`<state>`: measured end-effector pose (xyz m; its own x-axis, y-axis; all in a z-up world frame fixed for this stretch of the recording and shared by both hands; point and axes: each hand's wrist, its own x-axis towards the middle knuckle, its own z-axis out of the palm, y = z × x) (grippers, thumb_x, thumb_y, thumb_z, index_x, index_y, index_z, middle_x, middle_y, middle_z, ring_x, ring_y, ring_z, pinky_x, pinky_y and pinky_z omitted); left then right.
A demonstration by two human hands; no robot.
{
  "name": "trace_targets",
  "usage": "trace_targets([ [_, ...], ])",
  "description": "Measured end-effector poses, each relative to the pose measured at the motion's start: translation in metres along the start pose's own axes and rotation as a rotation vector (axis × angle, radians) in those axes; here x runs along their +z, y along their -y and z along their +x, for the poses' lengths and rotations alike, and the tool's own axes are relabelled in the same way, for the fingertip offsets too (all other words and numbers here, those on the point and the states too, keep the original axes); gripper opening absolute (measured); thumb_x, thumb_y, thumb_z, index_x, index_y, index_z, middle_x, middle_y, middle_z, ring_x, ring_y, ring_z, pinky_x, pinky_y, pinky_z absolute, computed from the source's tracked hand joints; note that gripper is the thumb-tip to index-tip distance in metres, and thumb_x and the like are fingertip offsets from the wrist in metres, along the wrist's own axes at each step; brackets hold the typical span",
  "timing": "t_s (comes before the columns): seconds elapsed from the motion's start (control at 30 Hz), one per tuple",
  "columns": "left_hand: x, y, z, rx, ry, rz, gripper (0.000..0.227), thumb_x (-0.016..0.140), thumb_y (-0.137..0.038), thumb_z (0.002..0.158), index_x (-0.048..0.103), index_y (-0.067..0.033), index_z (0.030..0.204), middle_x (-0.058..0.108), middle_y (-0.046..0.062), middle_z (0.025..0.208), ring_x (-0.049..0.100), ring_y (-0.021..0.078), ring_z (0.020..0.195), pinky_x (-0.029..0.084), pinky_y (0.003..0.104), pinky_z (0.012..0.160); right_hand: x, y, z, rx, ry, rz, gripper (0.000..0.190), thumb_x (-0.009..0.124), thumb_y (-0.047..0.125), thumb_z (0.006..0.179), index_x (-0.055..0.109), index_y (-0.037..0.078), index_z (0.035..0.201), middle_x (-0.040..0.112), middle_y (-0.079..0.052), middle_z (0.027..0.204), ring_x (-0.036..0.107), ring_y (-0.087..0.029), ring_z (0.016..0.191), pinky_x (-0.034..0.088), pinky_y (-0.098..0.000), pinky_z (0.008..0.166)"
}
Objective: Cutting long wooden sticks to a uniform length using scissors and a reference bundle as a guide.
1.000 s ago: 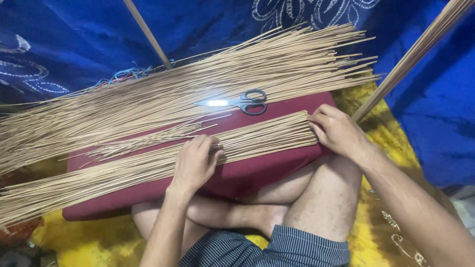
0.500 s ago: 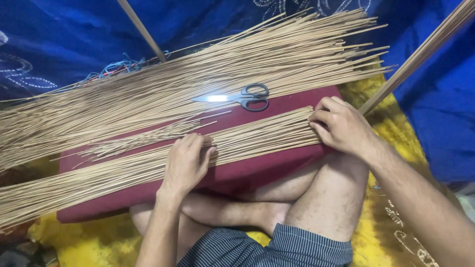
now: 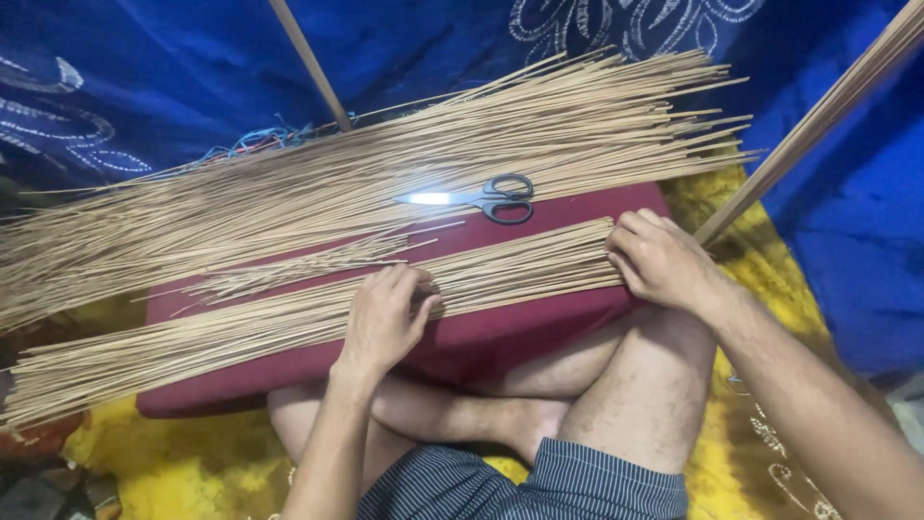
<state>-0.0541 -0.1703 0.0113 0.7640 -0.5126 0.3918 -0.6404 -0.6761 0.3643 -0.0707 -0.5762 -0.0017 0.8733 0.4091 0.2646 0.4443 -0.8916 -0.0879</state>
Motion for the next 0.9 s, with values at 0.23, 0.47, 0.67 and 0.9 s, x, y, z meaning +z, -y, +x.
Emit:
trace_targets([
  [0.23,-0.009,-0.001,0.001,0.010,-0.033,0.020,0.024,0.080,-0.020,0.086,0.069,-0.0161,0.107,0.068,0.002,0.085,0.069,0.0276,0.086,0.054,0.041,0.075,-0.023,0.002,-0.002,-0.030,-0.027,-0.065,0.014,0.064,0.026,0.092,0.061,0.012,0.091,0.058,-0.006,0.091,0.061,-0.029,0.094,0.051,-0.0428,0.078],
  [0.47,-0.035,-0.015,0.007,0.058,-0.104,0.039,0.016,0.075,-0.012,0.089,0.070,-0.0151,0.104,0.069,0.004,0.082,0.066,0.0290,0.086,0.053,0.042,0.077,-0.039,0.013,-0.010,0.253,-0.078,0.636,0.011,0.069,0.004,0.092,0.076,0.002,0.099,0.073,-0.018,0.087,0.071,-0.030,0.084,0.058,-0.0400,0.072],
  [0.67,-0.057,-0.029,0.008,0.099,-0.135,0.088,0.009,0.067,-0.010,0.095,0.072,-0.0151,0.101,0.064,0.004,0.086,0.065,0.0302,0.085,0.053,0.042,0.073,0.004,0.018,-0.013,0.651,-0.393,1.413,0.024,0.070,-0.002,0.094,0.073,-0.003,0.117,0.076,-0.016,0.098,0.075,-0.022,0.082,0.064,-0.0314,0.070],
  [0.9,-0.059,-0.026,0.003,-0.027,0.006,0.077,0.012,0.063,-0.020,0.099,0.074,-0.0223,0.103,0.067,0.002,0.084,0.072,0.0333,0.075,0.059,0.046,0.064,0.037,0.036,-0.004,0.760,-0.724,1.637,0.040,0.071,-0.002,0.095,0.061,0.002,0.133,0.075,-0.021,0.107,0.079,-0.028,0.088,0.070,-0.0345,0.080],
])
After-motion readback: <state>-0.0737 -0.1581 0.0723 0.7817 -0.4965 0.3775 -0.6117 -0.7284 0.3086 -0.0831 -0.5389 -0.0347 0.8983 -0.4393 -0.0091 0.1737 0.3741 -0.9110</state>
